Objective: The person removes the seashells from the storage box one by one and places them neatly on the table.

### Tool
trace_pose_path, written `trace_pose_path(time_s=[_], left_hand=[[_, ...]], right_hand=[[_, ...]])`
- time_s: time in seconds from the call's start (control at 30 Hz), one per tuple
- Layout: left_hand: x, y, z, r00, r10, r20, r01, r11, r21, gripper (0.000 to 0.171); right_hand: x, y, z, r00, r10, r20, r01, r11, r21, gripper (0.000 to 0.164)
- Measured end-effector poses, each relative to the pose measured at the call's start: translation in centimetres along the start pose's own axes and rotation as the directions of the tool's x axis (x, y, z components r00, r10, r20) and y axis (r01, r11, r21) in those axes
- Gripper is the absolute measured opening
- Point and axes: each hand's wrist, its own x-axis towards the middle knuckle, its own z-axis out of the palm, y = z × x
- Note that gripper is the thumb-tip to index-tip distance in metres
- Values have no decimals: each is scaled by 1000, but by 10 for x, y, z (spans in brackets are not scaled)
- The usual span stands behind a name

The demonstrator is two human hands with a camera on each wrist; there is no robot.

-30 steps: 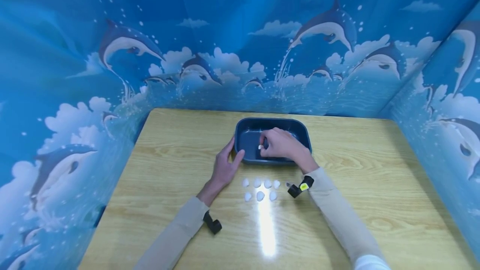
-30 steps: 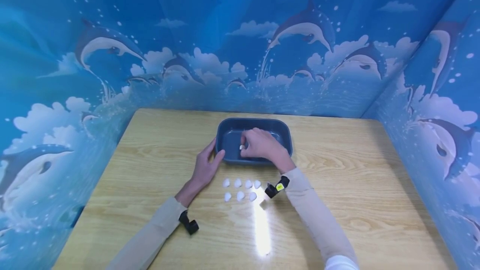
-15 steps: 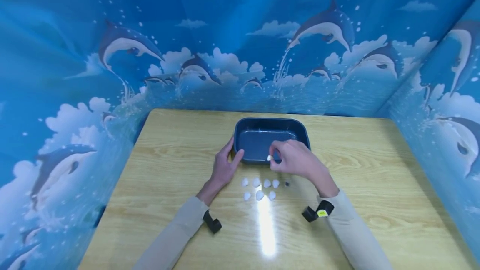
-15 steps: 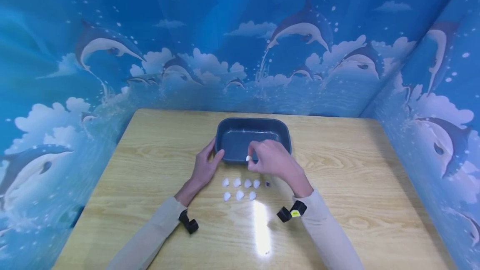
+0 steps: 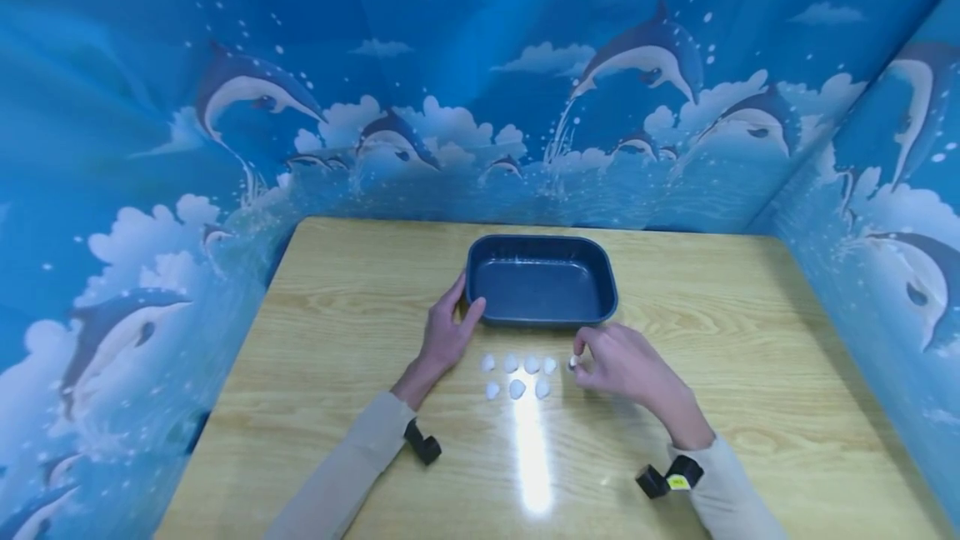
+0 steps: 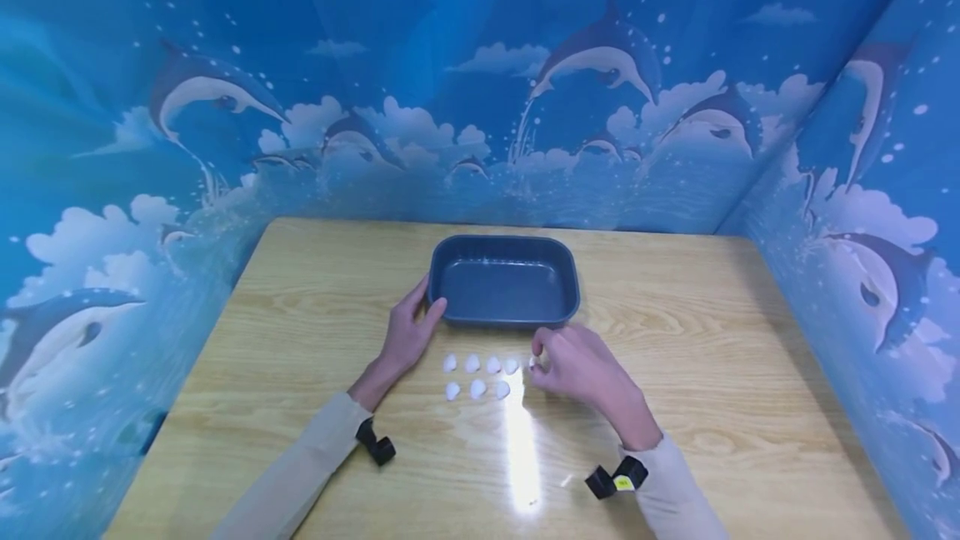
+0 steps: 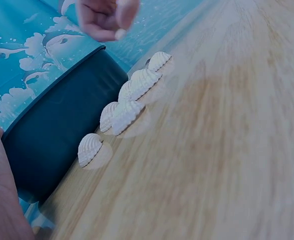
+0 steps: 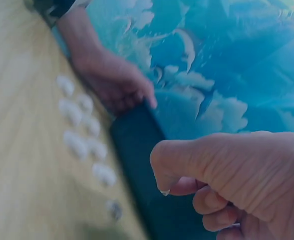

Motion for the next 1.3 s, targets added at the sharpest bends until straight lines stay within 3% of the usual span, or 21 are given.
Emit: trace_pose_path(time_s=[0.27, 0.43, 1.13, 1.3], left_hand=[[0, 1, -1, 1000, -15, 10, 15, 1000, 7, 66], [-1, 2, -2, 1000, -18, 9, 18, 1000, 5, 64], [0, 5, -2, 1000, -4, 5, 4, 1000, -11, 63], [0, 4, -2, 1000, -3, 8, 3, 1000, -19, 64]], right_hand=[[-7, 27, 21, 995, 74, 62, -72, 997, -22, 11], [-9, 35, 29, 996, 63, 66, -63, 998, -1, 12], [-11, 34, 31, 998, 33, 54, -36, 998, 56, 16], [-15, 33, 33, 998, 60, 37, -63, 994, 92, 20]])
